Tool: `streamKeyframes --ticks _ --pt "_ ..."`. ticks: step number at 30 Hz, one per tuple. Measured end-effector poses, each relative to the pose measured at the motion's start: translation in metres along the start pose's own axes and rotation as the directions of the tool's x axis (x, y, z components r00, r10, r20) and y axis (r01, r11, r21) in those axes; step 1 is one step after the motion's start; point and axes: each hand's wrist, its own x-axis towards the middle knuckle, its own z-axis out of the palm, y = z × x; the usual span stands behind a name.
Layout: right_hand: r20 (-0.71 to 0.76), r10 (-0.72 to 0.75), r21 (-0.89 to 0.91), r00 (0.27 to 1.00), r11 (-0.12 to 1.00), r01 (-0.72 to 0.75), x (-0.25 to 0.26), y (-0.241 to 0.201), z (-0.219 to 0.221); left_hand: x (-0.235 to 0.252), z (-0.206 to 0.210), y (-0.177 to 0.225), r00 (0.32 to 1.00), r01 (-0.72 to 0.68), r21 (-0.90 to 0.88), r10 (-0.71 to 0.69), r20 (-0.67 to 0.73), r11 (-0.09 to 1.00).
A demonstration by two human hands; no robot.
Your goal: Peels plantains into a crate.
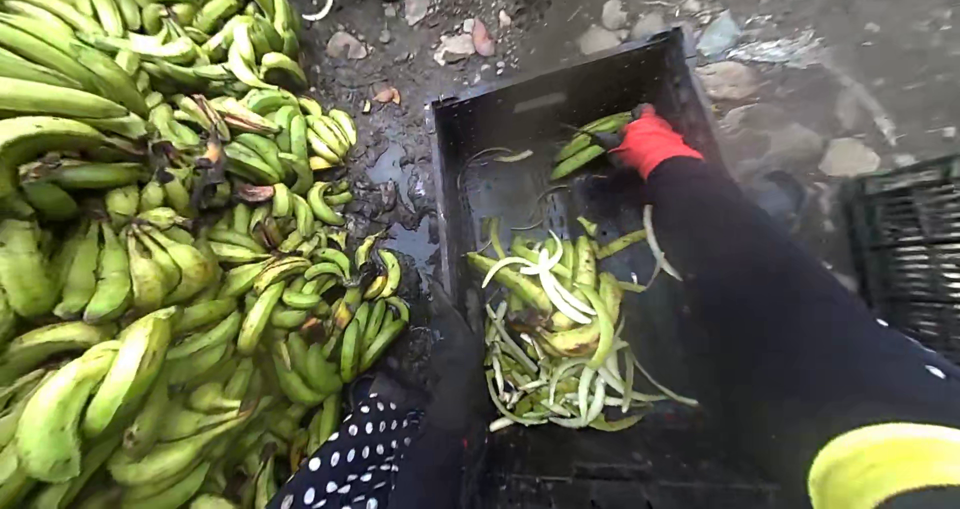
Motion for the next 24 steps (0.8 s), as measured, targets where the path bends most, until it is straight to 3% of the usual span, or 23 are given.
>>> streamKeyframes --ticks 6,9,12,14,15,17,19,20,21,22,24 --pt "0.015 -0.046 -0.107 0.999 0.993 0.048 -0.043 -0.016 -0.014 0.003 -0.001 -0.006 0.998 0.050 -0.007 -0.050 0.041 0.999" --pt "0.041 -0.021 -0.052 0.999 0.998 0.023 -0.085 -0.017 -0.025 0.001 -0.012 -0.006 0.990 0.072 -0.005 -0.071 0.119 0.997" --pt "0.162 0.046 0.021 0.986 0.999 -0.050 -0.129 -0.008 -0.046 -0.003 -0.020 -0.004 0.997 0.003 0.001 -0.003 0.075 1.000" --pt "0.224 0.006 0.160 0.975 0.986 -0.043 -0.166 0.004 -0.056 -0.011 -0.030 0.005 0.999 -0.053 0.049 0.054 -0.006 0.997" --pt "0.237 -0.056 0.328 0.970 0.944 -0.025 -0.188 0.012 -0.056 -0.018 -0.034 0.011 0.994 -0.078 0.051 0.082 -0.070 0.996" --pt "0.277 -0.270 0.724 0.922 0.690 -0.015 -0.234 0.028 -0.054 -0.039 -0.035 0.025 0.965 -0.167 -0.096 0.143 -0.219 0.981" --pt "0.233 -0.372 0.890 0.899 0.454 -0.043 -0.280 0.030 -0.046 -0.070 -0.037 0.049 0.970 -0.220 -0.483 0.137 -0.201 0.848" --pt "0.202 -0.362 0.910 0.910 0.414 -0.037 -0.301 0.026 -0.041 -0.084 -0.038 0.061 0.985 -0.170 -0.706 0.131 -0.109 0.687" --pt "0.165 -0.355 0.905 0.920 0.426 0.002 -0.321 0.022 -0.034 -0.093 -0.038 0.070 0.988 -0.065 -0.864 0.152 0.014 0.499" --pt "0.112 -0.346 0.874 0.932 0.480 0.073 -0.341 0.017 -0.027 -0.096 -0.037 0.074 0.976 0.067 -0.921 0.167 0.141 0.383" --pt "-0.009 -0.380 0.703 0.925 0.656 0.276 -0.384 0.009 -0.019 -0.093 -0.037 0.074 0.915 0.218 -0.924 0.263 0.306 0.314"
